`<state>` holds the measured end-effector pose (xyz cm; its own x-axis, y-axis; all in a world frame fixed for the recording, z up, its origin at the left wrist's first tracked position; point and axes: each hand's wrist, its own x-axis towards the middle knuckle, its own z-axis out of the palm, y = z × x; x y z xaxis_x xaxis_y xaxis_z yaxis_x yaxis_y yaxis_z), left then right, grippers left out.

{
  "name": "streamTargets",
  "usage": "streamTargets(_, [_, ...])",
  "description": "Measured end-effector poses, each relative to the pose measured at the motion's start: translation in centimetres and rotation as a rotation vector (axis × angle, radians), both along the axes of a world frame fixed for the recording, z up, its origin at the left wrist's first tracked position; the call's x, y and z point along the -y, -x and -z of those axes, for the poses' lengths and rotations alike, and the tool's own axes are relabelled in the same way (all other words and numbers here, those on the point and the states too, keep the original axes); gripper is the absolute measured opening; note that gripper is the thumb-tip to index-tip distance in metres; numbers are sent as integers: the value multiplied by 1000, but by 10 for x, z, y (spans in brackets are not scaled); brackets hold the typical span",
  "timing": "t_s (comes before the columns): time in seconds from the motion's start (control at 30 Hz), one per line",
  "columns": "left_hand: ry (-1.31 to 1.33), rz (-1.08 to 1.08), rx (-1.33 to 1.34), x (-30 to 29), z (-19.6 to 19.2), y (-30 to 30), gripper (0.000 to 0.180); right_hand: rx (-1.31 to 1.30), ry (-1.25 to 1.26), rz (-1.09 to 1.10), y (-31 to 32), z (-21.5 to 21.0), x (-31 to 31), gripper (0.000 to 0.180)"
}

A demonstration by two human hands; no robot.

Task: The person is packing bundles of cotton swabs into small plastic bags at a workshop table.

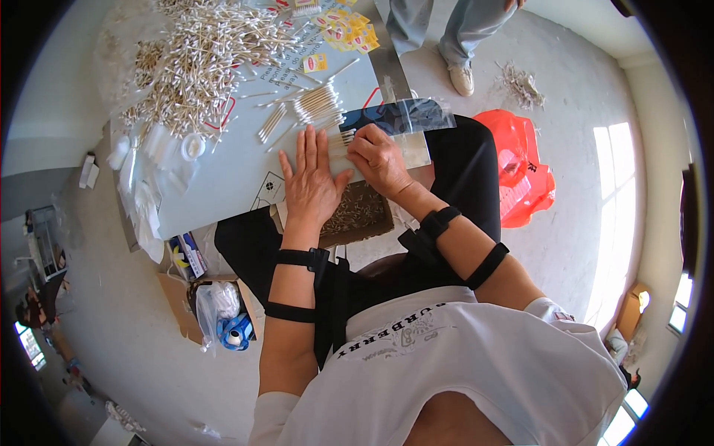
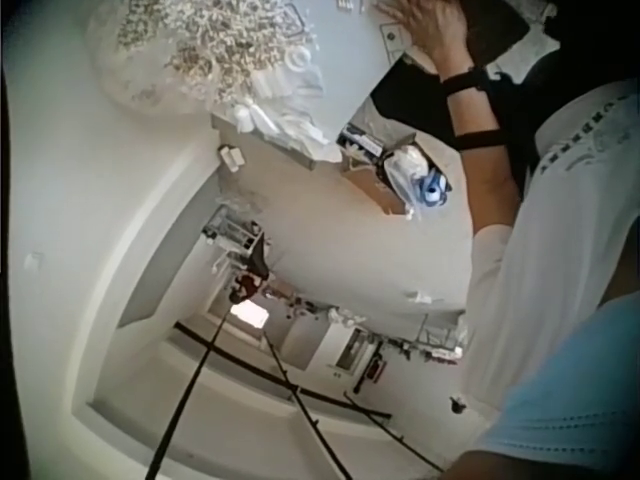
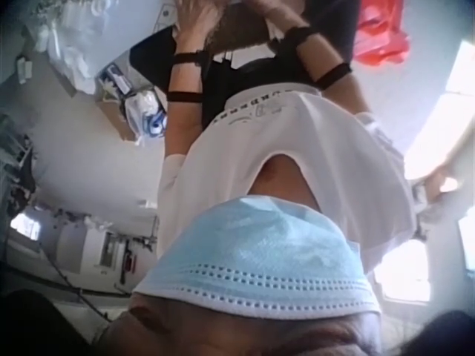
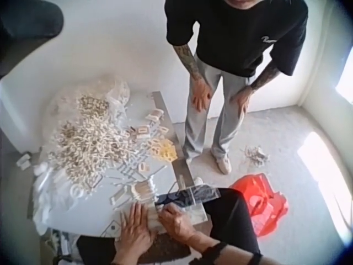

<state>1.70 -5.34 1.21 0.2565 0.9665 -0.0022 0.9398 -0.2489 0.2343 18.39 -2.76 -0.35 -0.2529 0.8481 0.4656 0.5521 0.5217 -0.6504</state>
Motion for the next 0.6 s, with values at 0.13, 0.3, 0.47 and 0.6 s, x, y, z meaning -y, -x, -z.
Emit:
streamTargets(0.13, [-17, -11, -23, -2, 4, 0, 86, 181, -89, -31, 1, -3, -10, 11])
streamTargets(0.3, [-23, -16, 0, 0, 6, 1, 85, 284, -119, -81, -3, 2, 2, 13])
streamTargets(0.47, [-20, -17, -2, 0, 5, 0, 86, 151, -55, -44, -2, 0, 5, 17])
streamTargets(0.6, [-13, -21, 4, -1, 5, 0, 87, 60, 82, 49, -1, -1, -2, 16])
